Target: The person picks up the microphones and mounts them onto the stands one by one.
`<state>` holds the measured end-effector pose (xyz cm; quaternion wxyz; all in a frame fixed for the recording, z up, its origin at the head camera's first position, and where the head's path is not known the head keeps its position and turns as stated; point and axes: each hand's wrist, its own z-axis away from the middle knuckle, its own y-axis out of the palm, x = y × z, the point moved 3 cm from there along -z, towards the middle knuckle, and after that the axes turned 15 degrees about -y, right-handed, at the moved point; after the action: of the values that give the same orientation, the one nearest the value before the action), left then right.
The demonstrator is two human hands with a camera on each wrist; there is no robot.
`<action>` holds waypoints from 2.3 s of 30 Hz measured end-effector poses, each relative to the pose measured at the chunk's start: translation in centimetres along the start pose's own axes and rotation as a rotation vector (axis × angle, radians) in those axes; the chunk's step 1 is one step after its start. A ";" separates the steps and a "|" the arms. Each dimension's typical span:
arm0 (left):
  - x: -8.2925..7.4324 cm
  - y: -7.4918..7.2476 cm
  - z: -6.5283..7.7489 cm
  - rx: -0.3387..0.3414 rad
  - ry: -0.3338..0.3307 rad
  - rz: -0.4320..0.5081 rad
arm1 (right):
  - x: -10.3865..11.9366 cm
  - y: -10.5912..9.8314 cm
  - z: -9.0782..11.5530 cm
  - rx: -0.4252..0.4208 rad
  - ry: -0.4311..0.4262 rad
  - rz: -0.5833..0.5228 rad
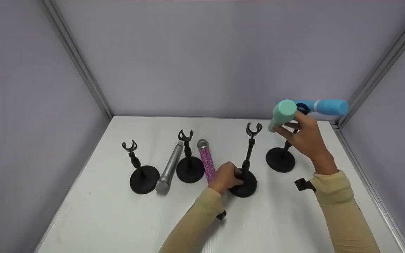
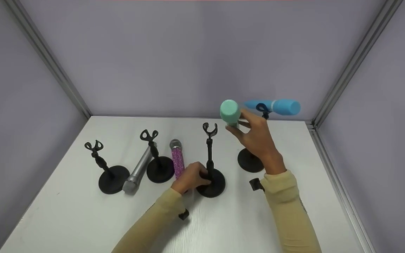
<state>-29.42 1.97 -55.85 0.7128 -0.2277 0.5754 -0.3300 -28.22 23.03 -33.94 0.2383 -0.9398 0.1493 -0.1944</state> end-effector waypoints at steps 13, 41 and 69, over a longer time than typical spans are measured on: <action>0.3 0.1 0.0 0.011 -0.017 0.009 | 0.5 2.3 -2.5 0.039 -0.043 -0.064; 0.2 0.2 0.5 -0.009 0.011 0.025 | 0.2 5.1 -1.4 0.277 -0.169 -0.175; 0.3 -0.1 1.2 0.001 -0.021 0.045 | 0.0 5.6 -1.7 0.317 -0.064 -0.265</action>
<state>-28.26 1.64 -55.74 0.7262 -0.2178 0.5727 -0.3118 -30.07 17.63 -35.39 0.3602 -0.9076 -0.0160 -0.2150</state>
